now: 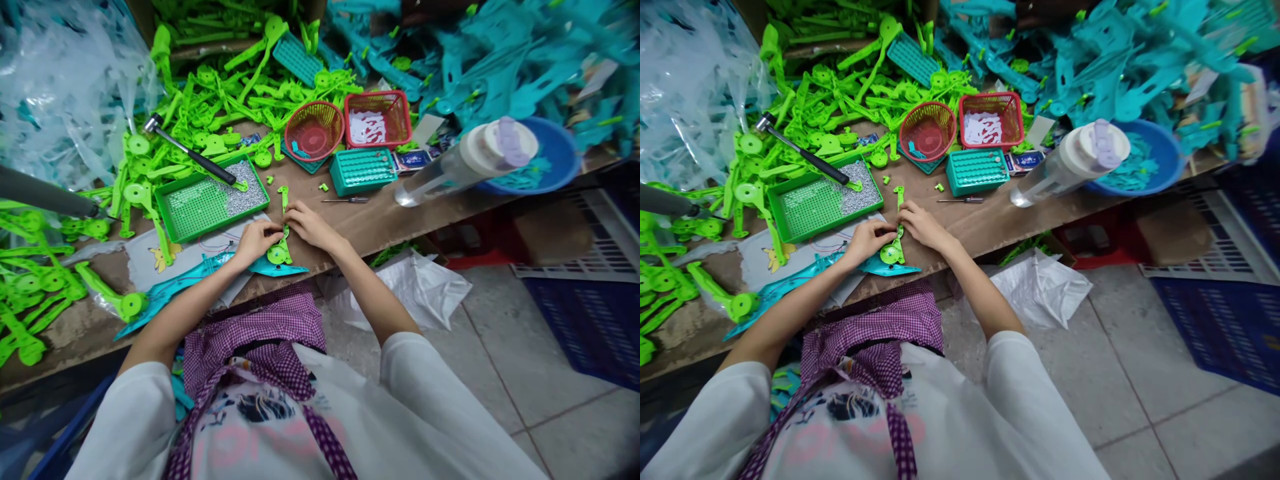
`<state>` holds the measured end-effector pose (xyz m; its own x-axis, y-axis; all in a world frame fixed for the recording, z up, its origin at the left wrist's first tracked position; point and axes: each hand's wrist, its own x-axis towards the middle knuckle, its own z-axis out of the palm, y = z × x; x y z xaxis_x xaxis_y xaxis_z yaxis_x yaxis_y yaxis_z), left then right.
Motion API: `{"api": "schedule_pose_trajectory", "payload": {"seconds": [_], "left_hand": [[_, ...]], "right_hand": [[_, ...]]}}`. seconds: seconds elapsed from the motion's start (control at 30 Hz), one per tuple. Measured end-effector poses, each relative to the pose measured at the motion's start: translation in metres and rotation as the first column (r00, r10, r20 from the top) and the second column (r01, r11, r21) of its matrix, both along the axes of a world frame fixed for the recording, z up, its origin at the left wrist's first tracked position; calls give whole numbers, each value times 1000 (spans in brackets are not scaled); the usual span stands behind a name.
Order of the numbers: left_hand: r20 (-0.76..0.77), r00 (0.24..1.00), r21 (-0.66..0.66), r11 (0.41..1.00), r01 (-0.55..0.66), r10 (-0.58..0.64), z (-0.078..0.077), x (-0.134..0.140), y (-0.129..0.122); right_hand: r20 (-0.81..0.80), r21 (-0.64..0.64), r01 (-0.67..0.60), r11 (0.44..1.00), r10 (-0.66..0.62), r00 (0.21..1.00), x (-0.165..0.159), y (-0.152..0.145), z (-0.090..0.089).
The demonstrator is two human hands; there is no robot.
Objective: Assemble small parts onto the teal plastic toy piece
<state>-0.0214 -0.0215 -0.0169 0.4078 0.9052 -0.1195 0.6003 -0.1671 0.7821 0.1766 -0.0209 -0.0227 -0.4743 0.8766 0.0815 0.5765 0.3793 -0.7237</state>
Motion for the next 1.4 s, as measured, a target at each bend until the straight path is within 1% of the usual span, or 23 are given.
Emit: {"api": "schedule_pose_trajectory", "payload": {"seconds": [0.07,0.13,0.23,0.37,0.47,0.6,0.77,0.87,1.03,1.1,1.2,1.3,1.4], "left_hand": [[25,1000,-4,1000,-1,1,-1,-1,1],[42,999,-9,1000,0,0,-2,0,2],[52,999,-21,1000,-13,14,-2,2,1],[64,995,-65,995,-70,74,-2,5,0],[64,992,-87,990,-107,113,-2,6,-1],[69,985,-86,985,-150,156,-3,6,-1],[100,970,-103,972,-211,221,-6,7,-3],[109,966,-114,968,-223,235,-7,7,-3],[116,969,-87,974,-208,218,-9,7,-3],[126,975,-58,983,-176,182,-9,6,-4],[127,988,14,996,-91,89,-8,4,-5],[60,998,98,995,-29,23,-6,3,-6],[-18,999,161,987,30,-27,-4,3,-8]], "right_hand": [[-71,-10,-17,1000,16,997,1,3,-5],[-110,-35,-39,999,34,993,2,7,-8],[-108,-87,-68,994,58,992,2,14,-9],[-95,-125,-92,988,81,992,3,17,-5],[-77,-135,-92,987,82,994,1,17,-3],[-32,-148,-88,985,84,996,-2,17,-3],[88,-163,-101,981,116,989,-6,20,2],[136,-171,-96,981,120,983,-7,21,5],[112,-151,-102,983,120,987,-7,22,1],[57,-139,-103,985,112,992,-5,21,-1],[-69,-105,-94,990,87,994,0,16,-4],[-143,-72,-64,995,54,988,4,10,-7],[-228,-73,11,997,-28,973,6,7,-12]]}}
